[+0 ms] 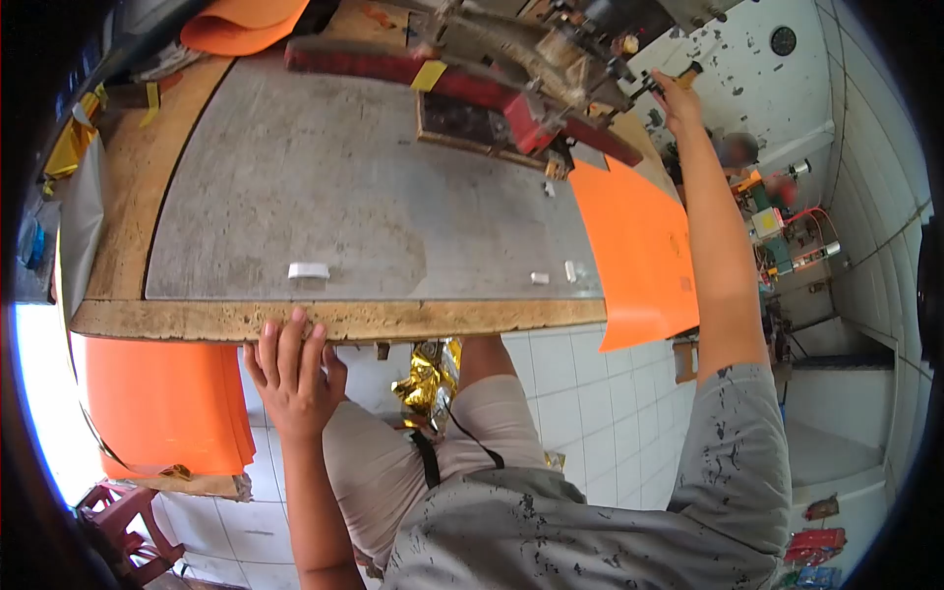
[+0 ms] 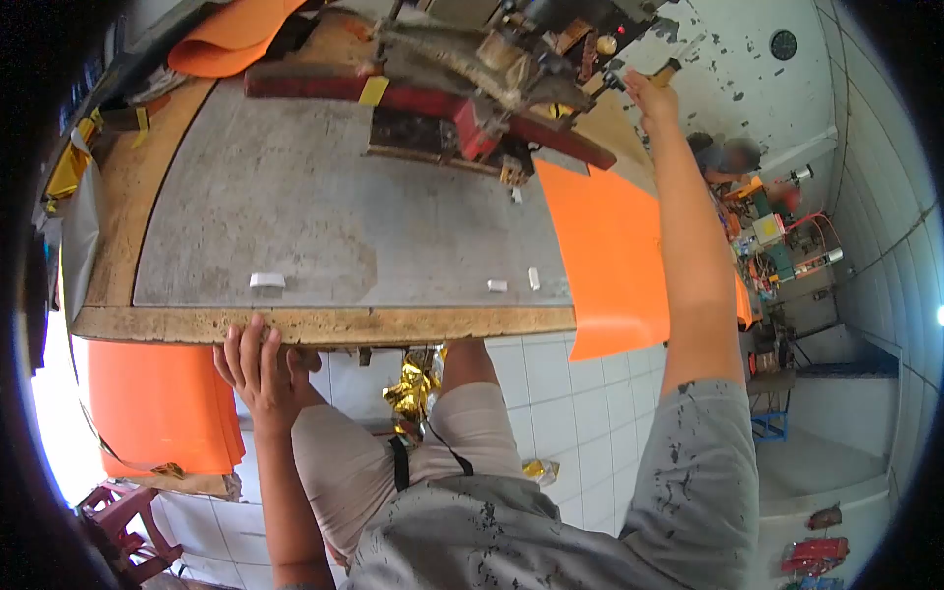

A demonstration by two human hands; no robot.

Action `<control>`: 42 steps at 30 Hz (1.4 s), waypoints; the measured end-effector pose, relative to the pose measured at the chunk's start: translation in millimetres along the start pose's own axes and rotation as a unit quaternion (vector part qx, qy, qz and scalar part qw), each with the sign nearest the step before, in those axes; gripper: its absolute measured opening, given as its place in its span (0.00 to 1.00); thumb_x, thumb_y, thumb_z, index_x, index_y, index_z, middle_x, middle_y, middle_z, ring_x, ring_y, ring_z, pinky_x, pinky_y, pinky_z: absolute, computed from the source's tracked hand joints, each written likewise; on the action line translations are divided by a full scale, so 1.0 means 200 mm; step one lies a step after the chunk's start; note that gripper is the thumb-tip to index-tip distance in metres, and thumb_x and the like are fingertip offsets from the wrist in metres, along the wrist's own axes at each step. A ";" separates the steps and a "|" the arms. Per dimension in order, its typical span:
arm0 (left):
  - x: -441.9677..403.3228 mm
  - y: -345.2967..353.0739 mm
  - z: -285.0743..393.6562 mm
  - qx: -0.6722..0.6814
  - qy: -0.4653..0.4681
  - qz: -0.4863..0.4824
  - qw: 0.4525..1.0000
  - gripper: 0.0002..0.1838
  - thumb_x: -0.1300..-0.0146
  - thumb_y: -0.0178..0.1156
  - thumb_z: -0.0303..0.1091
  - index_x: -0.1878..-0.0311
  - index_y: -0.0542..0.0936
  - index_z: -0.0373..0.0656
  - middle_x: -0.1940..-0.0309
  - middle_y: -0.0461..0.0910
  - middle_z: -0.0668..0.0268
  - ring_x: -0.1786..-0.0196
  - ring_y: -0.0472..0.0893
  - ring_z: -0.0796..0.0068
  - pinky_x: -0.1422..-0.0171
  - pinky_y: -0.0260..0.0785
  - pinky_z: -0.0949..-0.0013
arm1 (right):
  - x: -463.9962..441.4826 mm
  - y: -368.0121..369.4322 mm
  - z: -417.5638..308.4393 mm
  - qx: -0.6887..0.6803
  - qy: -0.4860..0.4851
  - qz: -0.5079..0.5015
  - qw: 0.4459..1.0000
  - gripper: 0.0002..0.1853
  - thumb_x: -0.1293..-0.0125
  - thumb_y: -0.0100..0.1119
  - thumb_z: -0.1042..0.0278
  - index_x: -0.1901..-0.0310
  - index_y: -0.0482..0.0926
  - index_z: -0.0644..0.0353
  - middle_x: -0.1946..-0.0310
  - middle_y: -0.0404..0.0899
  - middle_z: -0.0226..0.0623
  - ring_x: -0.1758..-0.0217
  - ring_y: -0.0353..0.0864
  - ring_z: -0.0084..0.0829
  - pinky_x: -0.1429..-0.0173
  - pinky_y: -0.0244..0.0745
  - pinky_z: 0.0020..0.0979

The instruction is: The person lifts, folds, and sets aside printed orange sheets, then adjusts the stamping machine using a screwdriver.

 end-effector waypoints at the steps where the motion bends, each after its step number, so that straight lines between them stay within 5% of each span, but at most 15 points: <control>1: 0.00 0.00 0.00 -0.001 -0.003 0.005 1.000 0.19 0.41 0.65 0.34 0.44 0.80 0.55 0.33 0.76 0.69 0.24 0.65 0.59 0.17 0.46 0.44 | -0.06 0.07 -0.02 0.031 -0.007 0.023 0.999 0.16 0.34 0.72 0.67 0.52 0.81 0.67 0.56 0.86 0.38 0.51 0.87 0.32 0.44 0.82 0.32; 11: 0.04 0.03 0.01 0.003 -0.004 0.028 1.000 0.25 0.42 0.63 0.33 0.39 0.74 0.55 0.32 0.74 0.64 0.24 0.64 0.52 0.17 0.40 0.40 | -0.43 0.21 0.09 0.006 0.021 0.086 0.996 0.12 0.34 0.71 0.71 0.60 0.81 0.74 0.60 0.87 0.45 0.61 0.89 0.31 0.54 0.88 0.25; 17: 0.05 0.04 0.01 0.004 -0.003 0.039 0.999 0.28 0.43 0.63 0.34 0.37 0.71 0.57 0.31 0.73 0.65 0.22 0.60 0.54 0.16 0.39 0.40 | -0.66 0.21 0.32 -0.151 0.133 -0.011 0.979 0.10 0.36 0.71 0.78 0.59 0.80 0.73 0.63 0.86 0.42 0.64 0.89 0.31 0.55 0.89 0.24; 23: 0.05 0.04 0.01 0.004 0.001 0.009 1.000 0.25 0.44 0.65 0.34 0.41 0.75 0.57 0.31 0.73 0.67 0.22 0.61 0.56 0.18 0.42 0.39 | -0.70 0.18 0.34 -0.112 0.124 -0.044 0.985 0.09 0.34 0.70 0.74 0.58 0.80 0.69 0.62 0.85 0.40 0.58 0.88 0.32 0.52 0.87 0.27; 25: 0.03 0.01 0.00 -0.001 0.005 -0.011 1.000 0.22 0.45 0.66 0.34 0.45 0.80 0.58 0.32 0.75 0.71 0.22 0.62 0.60 0.21 0.51 0.43 | -0.63 0.04 0.31 -0.076 0.091 -0.034 0.992 0.15 0.32 0.70 0.62 0.56 0.79 0.66 0.61 0.83 0.37 0.57 0.87 0.34 0.47 0.83 0.31; 27: 0.02 -0.01 0.01 -0.006 0.005 -0.012 1.000 0.23 0.46 0.67 0.35 0.44 0.82 0.61 0.32 0.76 0.72 0.22 0.63 0.62 0.21 0.52 0.47 | -0.31 -0.05 0.20 -0.089 0.062 0.024 0.994 0.16 0.31 0.68 0.57 0.55 0.79 0.62 0.63 0.80 0.33 0.64 0.81 0.29 0.53 0.79 0.30; 28: 0.00 -0.02 0.01 0.010 0.024 -0.012 1.000 0.20 0.47 0.67 0.32 0.48 0.80 0.55 0.34 0.77 0.67 0.28 0.68 0.56 0.25 0.55 0.41 | -0.08 -0.08 0.11 -0.104 0.049 0.066 0.991 0.16 0.30 0.67 0.55 0.55 0.79 0.59 0.65 0.78 0.31 0.69 0.75 0.24 0.59 0.76 0.29; 32: -0.04 -0.06 0.00 0.028 0.036 -0.011 0.999 0.20 0.48 0.67 0.31 0.50 0.82 0.56 0.36 0.79 0.71 0.31 0.72 0.62 0.32 0.63 0.44 | 0.92 -0.11 -0.14 -0.210 0.072 0.087 0.971 0.13 0.28 0.64 0.54 0.60 0.75 0.52 0.67 0.77 0.27 0.69 0.76 0.17 0.73 0.67 0.15; 35: -0.03 -0.04 -0.01 0.023 0.037 -0.003 0.999 0.19 0.45 0.67 0.32 0.48 0.83 0.56 0.37 0.80 0.71 0.31 0.72 0.62 0.31 0.62 0.44 | 1.48 -0.15 -0.02 -0.143 0.034 -0.024 0.989 0.17 0.22 0.45 0.51 0.47 0.73 0.55 0.65 0.77 0.29 0.66 0.78 0.22 0.69 0.70 0.26; 39: -0.02 0.00 -0.03 0.037 0.039 0.020 0.998 0.22 0.41 0.66 0.34 0.42 0.80 0.55 0.33 0.76 0.70 0.28 0.69 0.61 0.29 0.59 0.46 | 2.21 0.05 -0.18 0.070 0.069 -0.027 0.995 0.18 0.24 0.51 0.61 0.39 0.74 0.60 0.65 0.76 0.27 0.71 0.73 0.17 0.67 0.68 0.20; 42: -0.02 0.01 -0.02 0.045 0.040 0.017 0.998 0.28 0.38 0.64 0.34 0.33 0.73 0.53 0.28 0.70 0.66 0.24 0.65 0.56 0.25 0.56 0.45 | 2.39 0.13 -0.14 0.030 0.029 -0.060 0.997 0.19 0.27 0.58 0.67 0.37 0.74 0.64 0.62 0.76 0.29 0.69 0.73 0.17 0.65 0.69 0.20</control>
Point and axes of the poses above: each hand's wrist, its own x-axis away from the middle knuckle, its own y-axis out of the palm, z = x × y, the point moved 8 cm from there along -x, towards the middle knuckle
